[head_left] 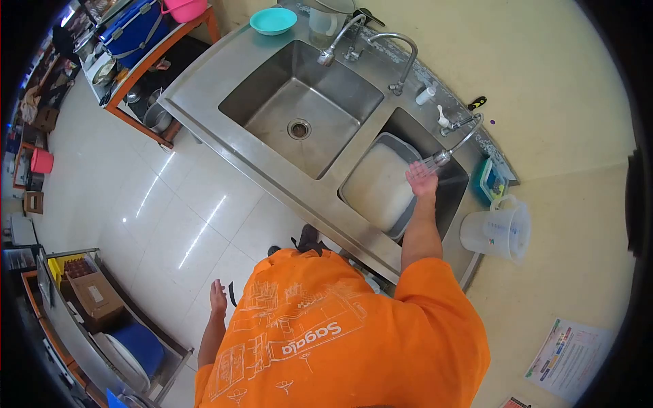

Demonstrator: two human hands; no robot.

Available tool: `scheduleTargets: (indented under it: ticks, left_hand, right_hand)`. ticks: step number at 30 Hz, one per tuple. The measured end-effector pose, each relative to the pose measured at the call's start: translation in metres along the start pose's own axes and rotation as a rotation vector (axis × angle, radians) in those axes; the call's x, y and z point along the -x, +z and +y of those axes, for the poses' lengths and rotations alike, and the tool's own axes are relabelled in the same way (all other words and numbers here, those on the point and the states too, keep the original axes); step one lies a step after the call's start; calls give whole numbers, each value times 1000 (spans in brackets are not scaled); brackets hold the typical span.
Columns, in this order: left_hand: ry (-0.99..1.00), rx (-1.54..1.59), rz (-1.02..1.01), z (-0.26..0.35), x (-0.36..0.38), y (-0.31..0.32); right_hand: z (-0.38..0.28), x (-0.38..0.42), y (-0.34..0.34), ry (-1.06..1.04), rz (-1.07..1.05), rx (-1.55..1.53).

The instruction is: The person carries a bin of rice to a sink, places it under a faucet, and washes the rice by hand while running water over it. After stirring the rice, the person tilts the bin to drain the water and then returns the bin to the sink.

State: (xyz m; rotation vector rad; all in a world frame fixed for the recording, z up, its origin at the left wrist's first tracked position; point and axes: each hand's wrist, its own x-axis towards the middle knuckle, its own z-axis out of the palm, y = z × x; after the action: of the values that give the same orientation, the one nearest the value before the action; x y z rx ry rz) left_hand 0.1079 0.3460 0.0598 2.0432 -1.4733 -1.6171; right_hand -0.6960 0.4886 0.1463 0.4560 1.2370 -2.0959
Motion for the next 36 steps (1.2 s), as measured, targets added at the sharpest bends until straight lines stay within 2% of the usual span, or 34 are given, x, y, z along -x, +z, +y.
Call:
scheduleTargets:
  ticks: [2, 8, 13, 19, 22, 25, 28, 31, 34, 36]
  left_hand:
    - [-91, 42, 8, -2, 2, -3]
    - [22, -55, -18, 25, 1, 4]
    - [6, -18, -35, 62, -11, 17]
    - [4, 10, -44, 90, -33, 40]
    - [14, 21, -45, 104, -40, 55]
    - [-4, 22, -62, 114, -44, 66]
    - [57, -16, -61, 132, -36, 70]
    - [68, -27, -58, 145, -29, 63]
    - [30, -28, -42, 131, -25, 53]
    - [-9, -31, -37, 115, -24, 48]
  right_hand:
    - [0, 8, 1, 3, 9, -8]
    - [13, 29, -5, 46, 40, 8]
    - [15, 33, -19, 93, 5, -19]
    - [-2, 24, -10, 122, 64, -34]
    - [-17, -7, -24, 24, 9, 170]
    - [-48, -36, -31, -225, 170, 174]
    - [-85, 26, 35, -480, 165, 365]
    - [-87, 29, 62, -708, 83, 555]
    - [-77, 16, 74, -816, 126, 871]
    - [-76, 14, 86, -753, 91, 885]
